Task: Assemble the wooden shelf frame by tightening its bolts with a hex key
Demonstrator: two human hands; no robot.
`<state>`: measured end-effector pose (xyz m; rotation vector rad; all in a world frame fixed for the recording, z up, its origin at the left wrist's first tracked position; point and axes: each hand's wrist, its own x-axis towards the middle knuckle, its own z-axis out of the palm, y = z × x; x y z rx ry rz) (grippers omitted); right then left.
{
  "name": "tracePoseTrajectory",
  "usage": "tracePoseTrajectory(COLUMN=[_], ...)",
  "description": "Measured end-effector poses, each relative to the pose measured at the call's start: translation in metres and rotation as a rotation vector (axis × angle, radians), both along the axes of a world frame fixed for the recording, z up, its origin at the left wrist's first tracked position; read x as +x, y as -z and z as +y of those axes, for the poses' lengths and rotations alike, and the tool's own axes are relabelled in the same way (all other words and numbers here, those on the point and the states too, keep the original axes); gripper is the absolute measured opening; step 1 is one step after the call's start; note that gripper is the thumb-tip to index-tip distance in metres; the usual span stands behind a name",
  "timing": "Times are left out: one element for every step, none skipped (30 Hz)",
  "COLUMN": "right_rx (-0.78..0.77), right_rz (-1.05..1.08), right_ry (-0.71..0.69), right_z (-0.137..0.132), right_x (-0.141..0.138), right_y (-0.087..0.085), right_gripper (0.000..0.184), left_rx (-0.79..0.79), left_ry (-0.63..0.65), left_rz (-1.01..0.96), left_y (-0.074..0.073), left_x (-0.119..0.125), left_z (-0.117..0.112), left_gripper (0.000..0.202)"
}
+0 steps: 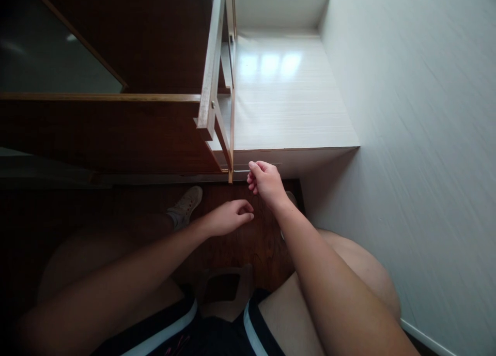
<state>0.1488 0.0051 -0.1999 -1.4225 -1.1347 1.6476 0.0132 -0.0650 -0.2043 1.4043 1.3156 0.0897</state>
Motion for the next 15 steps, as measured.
tracePoseTrajectory(right_rx=[-0.014,-0.024,-0.031,-0.036,-0.042,-0.045,-0.048,-0.050,-0.049,-0.046,-0.039,-0.030,-0.022,-0.013,-0.007], right_rz=[0.027,0.051,0.072,0.088,0.098,0.102,0.102,0.098,0.094,0.090,0.087,0.083,0.076,0.068,0.062], right_ry=[0.019,0.036,0.049,0.059,0.066,0.071,0.073,0.074,0.075,0.075,0.075,0.075,0.074,0.071,0.067], right_z=[0.000,0.000,0.000,0.000,0.000,0.000,0.001,0.001,0.001,0.001,0.001,0.001,0.001,0.001,0.001], right_x=[-0.001,-0.002,-0.002,-0.002,-0.003,-0.003,-0.003,-0.002,-0.002,-0.002,-0.002,-0.001,-0.001,0.000,0.001], right_y=[0.000,0.000,0.000,-0.001,-0.001,-0.001,-0.001,-0.001,-0.001,-0.001,-0.002,-0.002,-0.003,-0.003,-0.004], right_gripper=[0.034,0.032,0.031,0.030,0.030,0.030,0.030,0.031,0.032,0.033,0.033,0.034,0.034,0.035,0.035], left_rx=[-0.058,-0.123,-0.185,-0.232,-0.258,-0.266,-0.257,-0.236,-0.206,-0.175,-0.147,-0.126,-0.112,-0.104,-0.100], left_ry=[-0.120,-0.236,-0.346,-0.447,-0.540,-0.623,-0.697,-0.761,-0.817,-0.864,-0.900,-0.929,-0.952,-0.973,-0.992], left_rz=[-0.080,-0.150,-0.209,-0.260,-0.307,-0.354,-0.403,-0.452,-0.499,-0.545,-0.590,-0.628,-0.657,-0.675,-0.685], left_y=[-0.001,-0.003,-0.004,-0.006,-0.008,-0.010,-0.012,-0.014,-0.015,-0.016,-0.017,-0.016,-0.016,-0.015,-0.014], left_x=[0.000,0.000,0.000,0.000,0.001,0.001,0.000,-0.001,-0.002,-0.004,-0.006,-0.007,-0.009,-0.010,-0.010], left_z=[0.004,0.007,0.009,0.010,0.012,0.013,0.014,0.015,0.016,0.018,0.019,0.021,0.022,0.022,0.023], left_gripper=[0.033,0.035,0.037,0.040,0.043,0.045,0.046,0.046,0.045,0.043,0.042,0.041,0.041,0.042,0.043])
